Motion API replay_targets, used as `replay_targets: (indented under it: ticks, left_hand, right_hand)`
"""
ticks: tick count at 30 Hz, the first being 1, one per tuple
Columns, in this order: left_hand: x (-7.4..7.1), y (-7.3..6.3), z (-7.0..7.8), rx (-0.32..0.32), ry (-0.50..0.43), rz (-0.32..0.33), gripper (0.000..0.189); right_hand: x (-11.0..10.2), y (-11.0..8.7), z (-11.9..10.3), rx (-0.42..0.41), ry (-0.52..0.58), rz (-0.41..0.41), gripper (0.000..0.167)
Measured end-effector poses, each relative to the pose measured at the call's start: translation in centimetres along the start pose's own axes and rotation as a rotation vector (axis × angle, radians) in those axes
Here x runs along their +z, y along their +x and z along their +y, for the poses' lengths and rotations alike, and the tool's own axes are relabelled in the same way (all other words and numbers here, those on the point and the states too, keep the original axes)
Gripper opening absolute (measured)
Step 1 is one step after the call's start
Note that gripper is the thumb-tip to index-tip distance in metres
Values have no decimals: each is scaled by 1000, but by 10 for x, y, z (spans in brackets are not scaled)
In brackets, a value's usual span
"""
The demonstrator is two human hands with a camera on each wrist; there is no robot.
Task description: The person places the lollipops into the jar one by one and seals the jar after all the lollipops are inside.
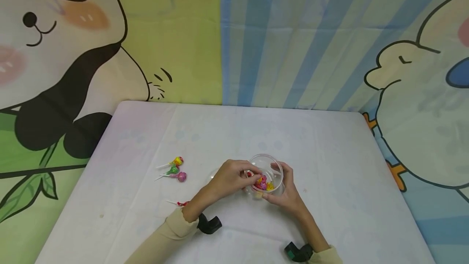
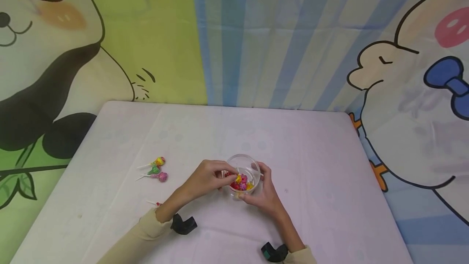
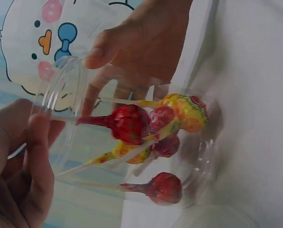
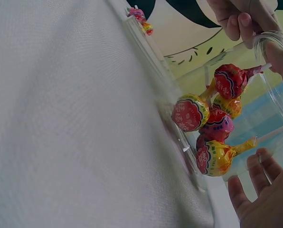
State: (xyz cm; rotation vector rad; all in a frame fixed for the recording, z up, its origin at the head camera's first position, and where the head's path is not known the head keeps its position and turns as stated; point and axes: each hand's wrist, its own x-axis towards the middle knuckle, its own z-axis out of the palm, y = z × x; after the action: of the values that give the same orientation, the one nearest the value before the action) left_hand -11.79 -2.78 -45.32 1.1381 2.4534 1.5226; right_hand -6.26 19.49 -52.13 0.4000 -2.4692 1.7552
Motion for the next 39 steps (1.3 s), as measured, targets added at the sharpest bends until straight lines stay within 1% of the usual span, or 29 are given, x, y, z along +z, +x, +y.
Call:
replay_targets:
  ticks: [2,6,9,11,15,17,19,22,24,26,29,31,33,35,37,39]
  left_hand:
    - [-2,2,4,-26,64,-30,12]
    - [-5,8,12,-102,143,-97,11]
    - [-7,11,18,-160,187,-140,12]
    - [-9,14,22,-188,244,-171,12]
    - [-11,21,30,-211,367,-230,10]
    - [-12,24,33,-217,408,-254,9]
    - [-14,26,34,-226,430,-273,9]
    - [-16,26,34,-223,436,-278,11]
    - [-20,22,33,-199,420,-264,14]
    - [-28,14,30,-152,401,-220,18]
    - [-44,-2,25,-82,395,-113,22]
    - [-58,-14,21,-60,406,-30,25]
    - [-71,-26,17,-74,423,38,28]
    - [-82,-37,10,-113,455,83,30]
    - [-92,-47,1,-163,514,111,27]
    - [-101,-57,-12,-227,576,117,25]
  right_hand:
    - [0,0,0,0,1,4,102]
    - [0,0,1,4,2,10,101]
    - [0,0,2,24,-2,4,101]
    - [0,-1,1,41,-5,0,101]
    - [2,-1,2,44,-11,3,100]
    - [3,-1,3,43,-8,10,99]
    - [3,-2,4,38,-10,16,99]
    - [5,-3,6,35,-12,19,100]
    - [7,-3,7,28,-5,21,100]
    - [8,-3,6,28,3,16,100]
    - [10,-2,6,39,8,6,100]
    - [11,-1,4,46,6,2,100]
    - [9,-1,3,53,-2,8,100]
    - [7,-1,2,59,-10,14,100]
    - [5,0,2,66,-17,19,100]
    - [3,0,2,77,-21,16,100]
